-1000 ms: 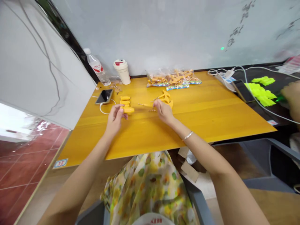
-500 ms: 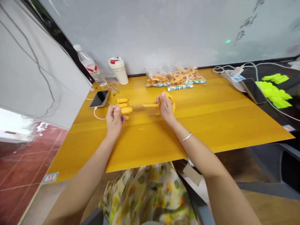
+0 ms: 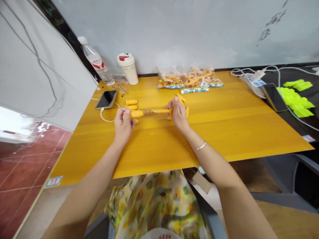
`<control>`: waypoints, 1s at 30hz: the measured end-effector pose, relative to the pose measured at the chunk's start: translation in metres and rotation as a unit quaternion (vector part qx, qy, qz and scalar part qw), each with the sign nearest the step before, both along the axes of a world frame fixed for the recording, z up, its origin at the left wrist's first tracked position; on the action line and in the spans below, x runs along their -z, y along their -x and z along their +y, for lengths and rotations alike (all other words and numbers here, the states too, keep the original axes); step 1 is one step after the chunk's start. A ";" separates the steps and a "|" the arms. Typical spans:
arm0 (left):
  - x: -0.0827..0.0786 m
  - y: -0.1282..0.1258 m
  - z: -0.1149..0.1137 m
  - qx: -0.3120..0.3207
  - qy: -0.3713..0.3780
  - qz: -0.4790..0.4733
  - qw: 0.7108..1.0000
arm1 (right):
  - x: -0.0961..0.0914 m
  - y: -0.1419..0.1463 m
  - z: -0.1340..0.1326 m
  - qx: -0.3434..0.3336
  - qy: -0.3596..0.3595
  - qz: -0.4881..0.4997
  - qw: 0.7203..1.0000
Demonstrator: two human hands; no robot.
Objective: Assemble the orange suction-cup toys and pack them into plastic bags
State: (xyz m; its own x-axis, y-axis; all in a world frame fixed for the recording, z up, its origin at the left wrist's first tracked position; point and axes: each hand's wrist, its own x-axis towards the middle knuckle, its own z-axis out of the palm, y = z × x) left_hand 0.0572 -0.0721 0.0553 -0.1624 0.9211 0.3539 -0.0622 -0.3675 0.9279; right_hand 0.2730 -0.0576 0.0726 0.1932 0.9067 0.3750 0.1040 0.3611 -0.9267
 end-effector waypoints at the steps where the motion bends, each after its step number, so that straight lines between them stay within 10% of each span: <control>1: 0.000 -0.001 -0.001 0.008 0.000 0.004 1.000 | 0.001 0.001 -0.001 -0.008 0.003 -0.005 1.000; 19: 0.000 -0.002 -0.003 0.131 0.061 0.016 0.989 | 0.006 0.012 -0.009 -0.120 0.155 0.038 0.980; 30: -0.006 0.006 0.004 0.117 0.103 -0.079 0.985 | 0.011 -0.001 -0.009 -0.161 -0.143 -0.255 0.943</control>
